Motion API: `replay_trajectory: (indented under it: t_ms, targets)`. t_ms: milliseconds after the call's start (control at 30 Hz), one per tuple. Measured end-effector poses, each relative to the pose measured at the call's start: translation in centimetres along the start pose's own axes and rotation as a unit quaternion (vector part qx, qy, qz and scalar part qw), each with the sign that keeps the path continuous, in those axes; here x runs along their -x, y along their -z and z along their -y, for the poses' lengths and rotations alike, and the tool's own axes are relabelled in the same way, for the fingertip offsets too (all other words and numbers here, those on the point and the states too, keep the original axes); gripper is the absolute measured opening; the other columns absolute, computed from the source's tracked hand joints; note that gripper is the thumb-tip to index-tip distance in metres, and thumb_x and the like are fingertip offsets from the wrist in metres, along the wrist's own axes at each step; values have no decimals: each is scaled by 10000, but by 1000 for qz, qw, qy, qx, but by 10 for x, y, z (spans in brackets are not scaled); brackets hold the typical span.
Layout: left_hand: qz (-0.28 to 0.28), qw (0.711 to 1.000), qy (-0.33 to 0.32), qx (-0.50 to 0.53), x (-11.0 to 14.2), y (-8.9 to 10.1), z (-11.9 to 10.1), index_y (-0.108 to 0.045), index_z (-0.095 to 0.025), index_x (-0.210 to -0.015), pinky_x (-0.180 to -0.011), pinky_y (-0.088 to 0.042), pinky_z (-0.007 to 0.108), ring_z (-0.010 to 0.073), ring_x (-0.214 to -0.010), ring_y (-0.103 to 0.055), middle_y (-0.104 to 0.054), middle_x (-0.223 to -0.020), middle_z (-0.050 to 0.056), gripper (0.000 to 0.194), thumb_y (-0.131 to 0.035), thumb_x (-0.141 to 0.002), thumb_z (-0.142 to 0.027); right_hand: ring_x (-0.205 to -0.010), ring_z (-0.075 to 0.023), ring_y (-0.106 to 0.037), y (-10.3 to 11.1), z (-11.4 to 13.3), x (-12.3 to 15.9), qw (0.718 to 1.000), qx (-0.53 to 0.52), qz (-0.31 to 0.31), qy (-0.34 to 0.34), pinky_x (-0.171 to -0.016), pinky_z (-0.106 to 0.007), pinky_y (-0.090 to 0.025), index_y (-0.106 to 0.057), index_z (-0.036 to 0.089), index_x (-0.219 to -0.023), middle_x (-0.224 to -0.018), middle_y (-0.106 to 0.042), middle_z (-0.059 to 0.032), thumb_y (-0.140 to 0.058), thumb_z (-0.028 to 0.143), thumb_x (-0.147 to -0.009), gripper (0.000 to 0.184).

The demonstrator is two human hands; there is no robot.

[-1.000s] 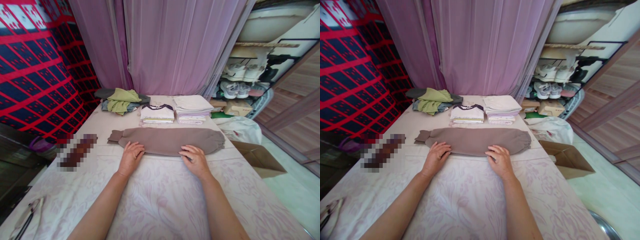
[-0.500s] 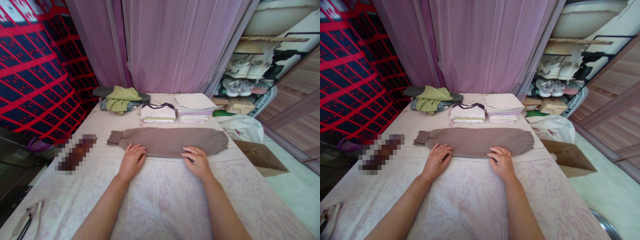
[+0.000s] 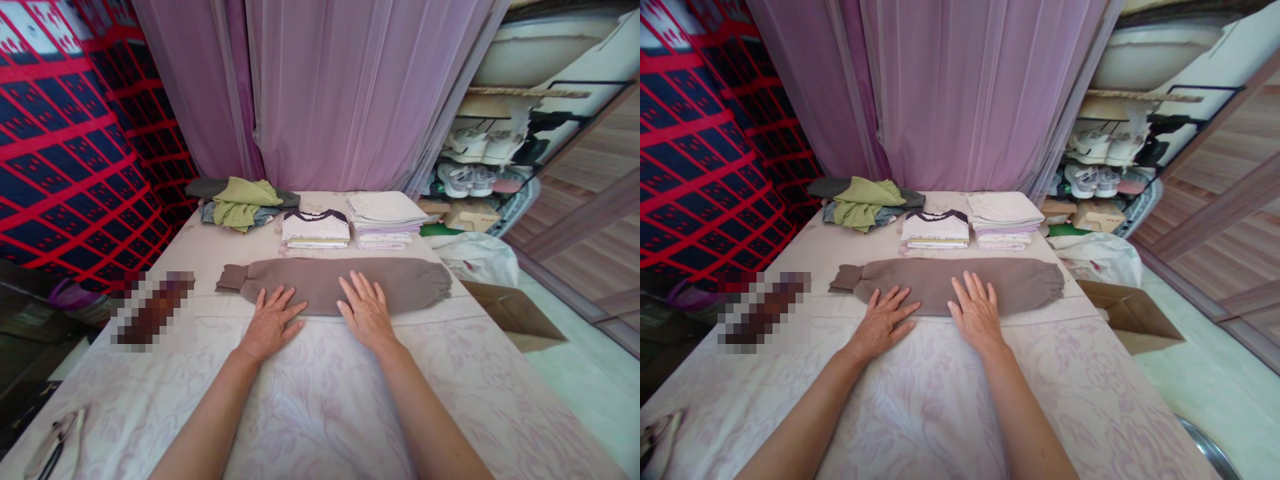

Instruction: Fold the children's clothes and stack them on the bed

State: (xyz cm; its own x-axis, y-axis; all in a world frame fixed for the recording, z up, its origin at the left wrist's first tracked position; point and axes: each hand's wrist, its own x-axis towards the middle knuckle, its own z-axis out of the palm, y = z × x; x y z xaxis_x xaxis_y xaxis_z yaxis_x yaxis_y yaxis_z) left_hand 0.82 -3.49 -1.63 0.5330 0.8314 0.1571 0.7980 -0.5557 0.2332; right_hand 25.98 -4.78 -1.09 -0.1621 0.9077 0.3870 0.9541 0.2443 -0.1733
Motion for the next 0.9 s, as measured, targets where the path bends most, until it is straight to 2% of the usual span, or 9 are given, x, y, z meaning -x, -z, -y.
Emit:
replay_trajectory:
  t_ms: [100, 200, 267, 367, 433, 500, 600, 733, 900]
  targets:
    - [-11, 1000, 9, -5, 0, -3, -1, -477, -354, -1348, -1089, -138, 622, 318, -1370, -305, -423, -1457, 81, 480, -506, -884, -473, -1337, -271, -356, -9, 7, 3, 996, 22, 89, -11, -1073, -567, -205, -495, 252, -1339, -1451, -418, -114, -405, 369, -932, 432]
    - [-42, 999, 20, -10, 0, -6, -4, -435, -282, -1390, -1112, -118, 592, 311, -1371, -304, -426, -1452, 105, 558, -508, -877, -490, -1339, -271, -358, -6, 8, 1, 991, 21, 128, -28, -1065, -578, -214, -503, 243, -1332, -1453, -412, -119, -392, 373, -939, 429]
    - [-50, 998, 19, -14, 0, -7, -5, -435, -264, -1390, -1115, -113, 591, 313, -1371, -304, -425, -1452, 108, 565, -494, -881, -502, -1307, -260, -411, 2, 11, -10, 990, 8, 136, -40, -1052, -561, -252, -554, 245, -1279, -1415, -466, -114, -375, 363, -948, 394]
    - [-47, 999, 14, -19, 0, -7, -6, -449, -255, -1378, -1109, -121, 600, 322, -1368, -307, -420, -1456, 109, 561, -472, -886, -523, -1199, -224, -526, 11, 21, -41, 994, -18, 106, -31, -1013, -468, -343, -626, 247, -1174, -1304, -581, -90, -381, 307, -949, 338]
    - [-48, 999, 14, -20, 1, -7, -6, -450, -253, -1376, -1108, -123, 602, 323, -1367, -309, -419, -1457, 107, 560, -465, -888, -528, -1127, -210, -572, 9, 30, -68, 996, -33, 83, -13, -966, -395, -392, -641, 240, -1145, -1226, -637, -70, -435, 249, -922, 304]
    - [-52, 998, 16, -15, 1, -7, -6, -452, -259, -1374, -1113, -122, 597, 318, -1364, -315, -427, -1453, 100, 557, -461, -889, -532, -1091, -209, -584, 1, 37, -95, 996, -40, 81, 0, -932, -359, -409, -644, 230, -1138, -1175, -665, -58, -483, 204, -888, 298]
    - [-56, 998, 15, 1, 2, -7, -4, -465, -261, -1364, -1123, -127, 588, 308, -1358, -329, -442, -1443, 91, 556, -457, -887, -548, -1079, -229, -572, -17, 41, -123, 995, -32, 91, 14, -915, -366, -400, -640, 213, -1139, -1151, -670, -71, -537, 214, -857, 301]
    - [-61, 998, 13, 29, 5, -6, -1, -503, -248, -1331, -1131, -151, 579, 288, -1338, -368, -474, -1418, 86, 508, -449, -902, -516, -992, -237, -569, -37, 39, -125, 996, -29, 81, 38, -871, -370, -391, -680, 226, -997, -994, -685, -68, -594, 241, -818, 199]
    - [-83, 994, 40, 62, 6, -2, 1, -581, -274, -1241, -1111, -254, 568, 270, -1282, -449, -551, -1347, 61, 365, -489, -905, -382, -930, -208, -552, -47, 34, -98, 995, -87, -11, 56, -869, -353, -369, -633, 231, -866, -920, -660, -38, -561, 134, -796, 139]
